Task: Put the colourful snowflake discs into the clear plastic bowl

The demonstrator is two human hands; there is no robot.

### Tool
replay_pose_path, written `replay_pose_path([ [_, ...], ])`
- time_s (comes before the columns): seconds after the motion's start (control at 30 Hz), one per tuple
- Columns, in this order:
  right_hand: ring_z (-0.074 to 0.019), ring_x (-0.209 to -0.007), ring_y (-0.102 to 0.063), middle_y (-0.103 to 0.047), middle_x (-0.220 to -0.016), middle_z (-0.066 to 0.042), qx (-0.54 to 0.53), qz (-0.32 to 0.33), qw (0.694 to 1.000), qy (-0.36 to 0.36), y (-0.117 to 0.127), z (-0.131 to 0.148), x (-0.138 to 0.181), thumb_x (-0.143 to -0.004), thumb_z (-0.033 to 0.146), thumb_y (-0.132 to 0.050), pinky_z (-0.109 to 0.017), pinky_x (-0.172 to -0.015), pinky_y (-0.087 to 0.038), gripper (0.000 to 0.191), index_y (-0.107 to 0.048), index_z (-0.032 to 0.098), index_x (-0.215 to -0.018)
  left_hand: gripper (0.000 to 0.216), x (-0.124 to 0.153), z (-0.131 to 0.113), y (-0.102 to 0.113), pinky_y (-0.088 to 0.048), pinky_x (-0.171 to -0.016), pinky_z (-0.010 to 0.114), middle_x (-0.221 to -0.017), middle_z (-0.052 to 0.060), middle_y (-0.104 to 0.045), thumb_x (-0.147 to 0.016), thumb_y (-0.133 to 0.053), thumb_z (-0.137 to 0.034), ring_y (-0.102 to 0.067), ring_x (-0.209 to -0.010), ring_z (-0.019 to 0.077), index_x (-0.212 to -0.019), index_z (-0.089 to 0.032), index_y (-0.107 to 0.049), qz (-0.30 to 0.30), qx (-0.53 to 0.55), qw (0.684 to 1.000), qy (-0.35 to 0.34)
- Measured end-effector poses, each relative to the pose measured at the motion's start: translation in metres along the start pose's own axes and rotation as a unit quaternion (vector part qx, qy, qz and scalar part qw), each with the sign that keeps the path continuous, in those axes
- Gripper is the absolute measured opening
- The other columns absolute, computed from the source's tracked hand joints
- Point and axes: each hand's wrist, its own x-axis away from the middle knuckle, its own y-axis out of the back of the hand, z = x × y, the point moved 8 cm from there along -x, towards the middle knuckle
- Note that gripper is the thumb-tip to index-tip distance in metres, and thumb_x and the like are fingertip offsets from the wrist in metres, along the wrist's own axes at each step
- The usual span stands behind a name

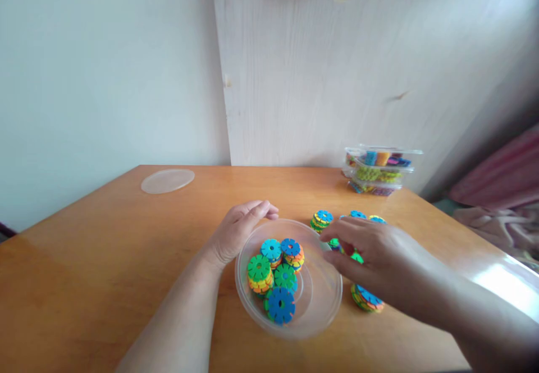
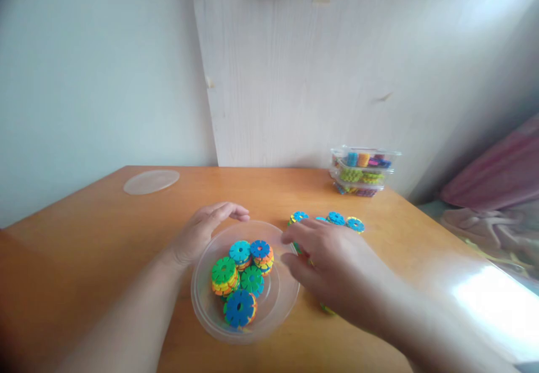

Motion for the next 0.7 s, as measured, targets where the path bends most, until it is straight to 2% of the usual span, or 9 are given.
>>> replay_pose_path([
  [0.07, -0.0152, -0.071, -0.06, -0.068, -0.084, -0.002, 0.016, -0.012, 0.999, -0.048, 0.008, -0.026, 0.019, -0.099, 0.033, -0.052, -0.027, -0.06, -0.039, 0.019, -0.069, 0.023, -0.1, 0.048, 0.0, 0.0, 0.0, -0.045, -0.106, 0.038, -0.103, 0.006, -0.077, -0.099, -0.044, -0.054, -0.067, -0.107, 0.0233, -0.101, -0.019, -0.075, -0.001, 0.002, 1.0, 0.002],
  [0.13, -0.0155, -0.07, -0.06, -0.067, -0.084, -0.003, 0.027, 0.002, 0.996, -0.08, 0.006, -0.048, 0.041, -0.099, 0.035, -0.052, -0.027, -0.06, -0.04, 0.021, -0.069, 0.023, -0.099, 0.049, 0.0, 0.001, 0.0, -0.045, -0.106, 0.039, -0.104, 0.006, -0.077, -0.098, -0.044, -0.056, -0.067, -0.108, 0.0239, -0.101, -0.019, -0.075, -0.005, 0.006, 1.0, 0.009],
  [0.27, -0.0192, -0.082, -0.065, -0.07, -0.103, -0.006, 0.017, 0.05, 0.991, -0.121, -0.015, -0.071, 0.073, -0.095, 0.042, -0.061, -0.031, -0.069, -0.048, 0.027, -0.069, 0.028, -0.117, 0.05, 0.0, 0.006, 0.001, -0.047, -0.104, 0.038, -0.106, 0.006, -0.078, -0.097, -0.045, -0.059, -0.067, -0.109, 0.0248, -0.102, -0.02, -0.076, -0.012, 0.015, 0.999, 0.026],
  [0.37, -0.0226, -0.092, -0.067, -0.07, -0.113, -0.007, 0.007, 0.079, 0.987, -0.141, -0.03, -0.069, 0.079, -0.09, 0.04, -0.067, -0.034, -0.076, -0.05, 0.038, -0.067, 0.031, -0.126, 0.05, 0.0, 0.009, 0.001, -0.048, -0.102, 0.038, -0.107, 0.007, -0.077, -0.096, -0.047, -0.06, -0.067, -0.108, 0.0248, -0.102, -0.02, -0.076, -0.008, 0.027, 0.999, 0.038],
  [0.47, -0.0227, -0.091, -0.067, -0.071, -0.107, -0.007, 0.004, 0.094, 0.984, -0.151, -0.033, -0.061, 0.075, -0.087, 0.032, -0.069, -0.034, -0.076, -0.05, 0.031, -0.071, 0.027, -0.118, 0.05, 0.0, 0.01, 0.002, -0.049, -0.102, 0.038, -0.106, 0.007, -0.077, -0.096, -0.048, -0.06, -0.067, -0.107, 0.0245, -0.102, -0.019, -0.076, -0.013, 0.038, 0.998, 0.039],
  [0.6, -0.019, -0.082, -0.065, -0.07, -0.099, -0.005, 0.005, 0.094, 0.984, -0.148, -0.027, -0.054, 0.07, -0.085, 0.023, -0.067, -0.03, -0.071, -0.048, 0.022, -0.073, 0.024, -0.107, 0.05, 0.0, 0.01, 0.001, -0.047, -0.103, 0.038, -0.107, 0.007, -0.077, -0.097, -0.047, -0.059, -0.067, -0.108, 0.0243, -0.103, -0.019, -0.075, -0.013, 0.042, 0.999, 0.03],
  [0.7, -0.017, -0.078, -0.064, -0.069, -0.096, -0.004, 0.009, 0.054, 0.99, -0.131, -0.015, -0.047, 0.064, -0.089, 0.027, -0.064, -0.029, -0.067, -0.046, 0.021, -0.071, 0.024, -0.109, 0.05, 0.0, 0.009, 0.0, -0.046, -0.103, 0.038, -0.105, 0.007, -0.077, -0.097, -0.047, -0.058, -0.067, -0.107, 0.0241, -0.103, -0.018, -0.075, -0.01, 0.036, 0.999, 0.024],
])
